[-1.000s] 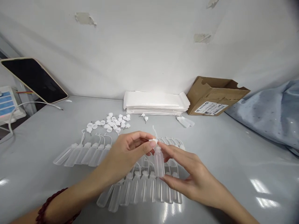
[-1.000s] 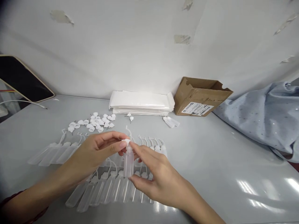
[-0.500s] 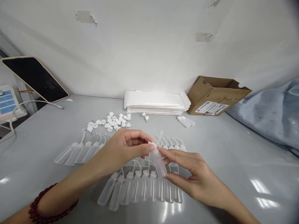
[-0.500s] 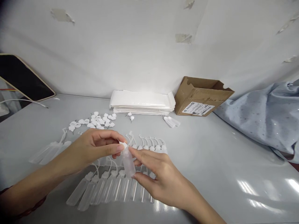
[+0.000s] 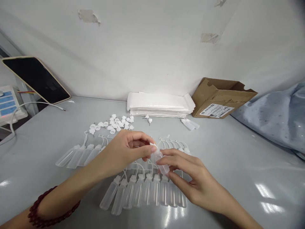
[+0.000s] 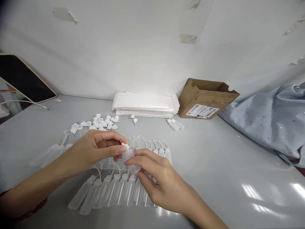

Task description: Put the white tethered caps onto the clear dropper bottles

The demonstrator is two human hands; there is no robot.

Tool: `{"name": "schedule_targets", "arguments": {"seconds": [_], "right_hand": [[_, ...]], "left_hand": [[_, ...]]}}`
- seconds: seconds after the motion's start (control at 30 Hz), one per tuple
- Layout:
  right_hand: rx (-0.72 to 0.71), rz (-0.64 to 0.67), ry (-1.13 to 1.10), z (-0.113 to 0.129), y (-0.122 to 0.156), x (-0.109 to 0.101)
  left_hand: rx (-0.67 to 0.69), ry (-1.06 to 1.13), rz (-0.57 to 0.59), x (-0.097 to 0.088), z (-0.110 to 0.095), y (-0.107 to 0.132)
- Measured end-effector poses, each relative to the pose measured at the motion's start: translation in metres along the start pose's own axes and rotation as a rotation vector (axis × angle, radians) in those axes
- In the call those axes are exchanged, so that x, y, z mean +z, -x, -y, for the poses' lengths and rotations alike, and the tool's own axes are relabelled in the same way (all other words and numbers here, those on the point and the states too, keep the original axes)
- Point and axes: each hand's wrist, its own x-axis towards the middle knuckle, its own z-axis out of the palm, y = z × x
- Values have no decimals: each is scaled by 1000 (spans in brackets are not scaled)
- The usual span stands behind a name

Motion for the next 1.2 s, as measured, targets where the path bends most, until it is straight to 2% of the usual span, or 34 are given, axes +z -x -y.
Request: {"name": "schedule_targets", "arguments": {"seconds": [0.27,0.5,0.73,0.93,1.2], "right_hand": [[200,-15,-294,2,2,3],[225,-32,-340,6,1,-1],[217,-153,-251,4,-2,4],[152,-138,-186,4,-4,6],[90,-251,-45,0,-2,11]], "left_hand": [[97,106,-24,7,4,2],[149,128,-49,8,7,1],[197,54,-49,12,9,3],[239,52,-25,13,8,4],[267,89,-73,13,12,4]]}}
